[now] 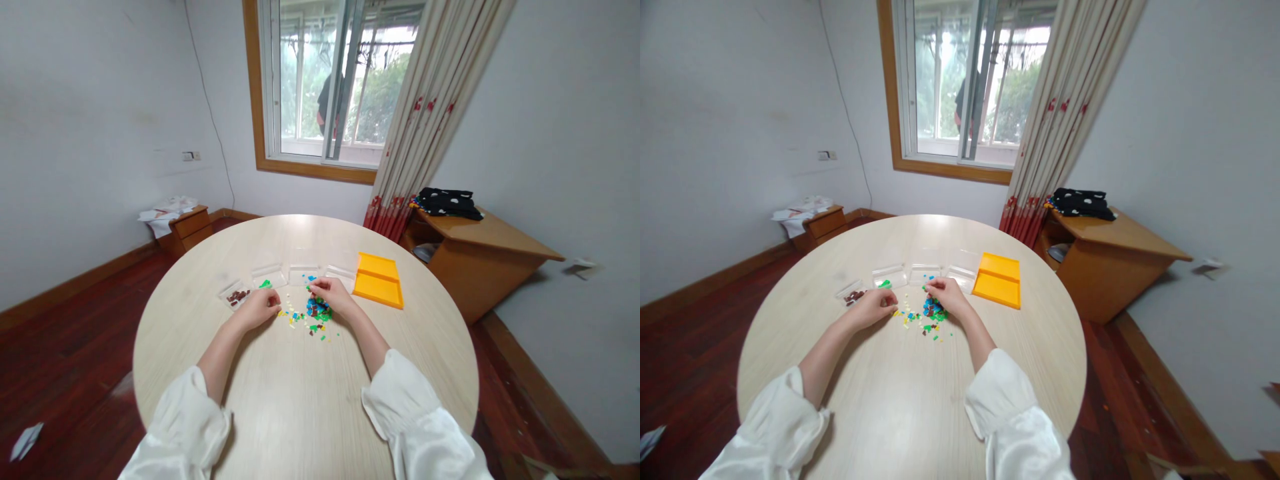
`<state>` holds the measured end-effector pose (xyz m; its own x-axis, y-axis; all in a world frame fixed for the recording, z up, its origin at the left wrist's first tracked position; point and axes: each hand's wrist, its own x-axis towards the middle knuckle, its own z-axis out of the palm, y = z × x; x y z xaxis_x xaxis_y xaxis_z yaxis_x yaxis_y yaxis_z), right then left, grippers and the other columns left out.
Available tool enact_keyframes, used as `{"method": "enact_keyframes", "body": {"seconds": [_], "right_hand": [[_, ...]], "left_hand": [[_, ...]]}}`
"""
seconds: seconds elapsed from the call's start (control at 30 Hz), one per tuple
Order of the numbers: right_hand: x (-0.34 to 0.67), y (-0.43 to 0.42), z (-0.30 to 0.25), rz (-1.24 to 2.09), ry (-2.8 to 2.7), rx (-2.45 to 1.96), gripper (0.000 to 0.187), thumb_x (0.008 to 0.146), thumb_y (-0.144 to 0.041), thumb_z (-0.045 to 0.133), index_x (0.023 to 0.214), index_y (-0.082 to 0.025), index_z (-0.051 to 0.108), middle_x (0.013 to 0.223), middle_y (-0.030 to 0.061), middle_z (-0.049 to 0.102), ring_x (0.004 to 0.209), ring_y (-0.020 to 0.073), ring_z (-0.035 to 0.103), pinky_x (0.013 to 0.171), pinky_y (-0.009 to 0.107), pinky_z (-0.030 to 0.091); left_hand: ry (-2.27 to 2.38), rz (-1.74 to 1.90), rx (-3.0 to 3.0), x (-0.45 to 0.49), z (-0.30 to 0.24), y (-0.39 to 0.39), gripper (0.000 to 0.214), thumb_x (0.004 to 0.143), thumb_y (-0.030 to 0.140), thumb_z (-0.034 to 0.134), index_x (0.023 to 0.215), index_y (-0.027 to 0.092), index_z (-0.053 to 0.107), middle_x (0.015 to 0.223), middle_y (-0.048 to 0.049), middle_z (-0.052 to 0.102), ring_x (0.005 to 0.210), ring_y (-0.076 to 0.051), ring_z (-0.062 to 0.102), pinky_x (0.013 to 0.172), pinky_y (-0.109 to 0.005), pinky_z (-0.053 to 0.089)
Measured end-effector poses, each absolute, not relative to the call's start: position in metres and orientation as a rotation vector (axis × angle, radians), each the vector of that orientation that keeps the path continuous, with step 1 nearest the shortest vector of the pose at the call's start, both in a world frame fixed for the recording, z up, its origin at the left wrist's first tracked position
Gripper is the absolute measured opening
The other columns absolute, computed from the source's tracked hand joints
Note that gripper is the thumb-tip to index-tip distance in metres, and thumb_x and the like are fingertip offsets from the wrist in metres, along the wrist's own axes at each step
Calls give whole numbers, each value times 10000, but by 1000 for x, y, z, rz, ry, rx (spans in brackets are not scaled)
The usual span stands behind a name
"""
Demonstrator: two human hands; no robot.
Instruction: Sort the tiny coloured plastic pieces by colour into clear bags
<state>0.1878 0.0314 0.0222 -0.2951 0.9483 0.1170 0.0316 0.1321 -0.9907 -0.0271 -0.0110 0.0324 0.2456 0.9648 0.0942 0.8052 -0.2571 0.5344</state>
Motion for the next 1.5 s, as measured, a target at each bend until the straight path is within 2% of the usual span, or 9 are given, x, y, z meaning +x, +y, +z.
{"method": "enact_keyframes", "body": {"seconds": [0.17,0.3,0.43,0.57,0.73,0.97,1.17,1.3,1.5], "right_hand": [[165,34,23,1269,-1439,-1037,169,677,-305,682,675,-152,612,564,-26,601,485,88,554,529,218,448],[137,45,29,1157,-1488,-1145,85,730,-198,638,663,-146,626,543,-23,613,483,87,570,540,209,467],[112,60,36,1054,-1543,-1223,128,787,-136,575,684,-143,649,570,-5,640,536,97,610,587,217,502],[106,68,40,1069,-1560,-1231,182,835,-99,495,832,-137,672,681,20,676,565,86,626,589,212,508],[131,57,36,997,-1642,-1198,228,808,-77,479,909,-136,675,695,16,673,570,89,622,611,230,520],[177,19,19,680,-1763,-1184,295,805,-175,447,987,-152,678,721,23,670,630,123,610,648,259,499],[196,0,14,513,-1800,-1187,321,813,-225,417,967,-136,684,786,52,681,711,148,604,725,279,481],[201,2,16,493,-1786,-1208,312,821,-211,416,991,-155,672,830,52,682,761,157,600,761,290,471],[211,13,6,444,-1872,-1262,236,772,-86,459,835,-160,675,865,63,659,811,156,585,806,312,453]], "left_hand": [[1653,551,2131,-27,33,-11,181,700,163,500,755,137,670,758,-71,682,705,-183,598,672,-281,430],[1617,595,2165,-29,31,-9,177,704,160,507,754,148,676,749,-67,681,706,-185,602,674,-284,441],[1614,626,2208,-30,27,-7,153,727,169,519,751,157,670,789,-74,682,767,-196,609,721,-291,443],[1630,706,2147,-31,28,-8,155,767,175,496,783,159,649,778,-62,679,736,-186,605,709,-284,436],[1697,916,2087,-32,27,-7,169,784,193,472,811,162,636,783,-55,682,693,-175,588,695,-283,428],[1799,1165,1960,-33,31,-7,107,748,212,511,775,177,608,700,-9,638,655,-152,560,663,-253,409],[1862,1203,1933,-31,35,-10,109,746,260,511,755,185,589,651,14,591,625,-146,527,631,-254,382],[1908,1203,1931,-31,35,-9,107,742,264,503,744,187,577,692,5,600,659,-155,535,655,-262,392],[1958,1296,1948,-36,27,-4,86,740,232,477,734,193,553,786,-33,635,759,-182,568,739,-288,424]]}}
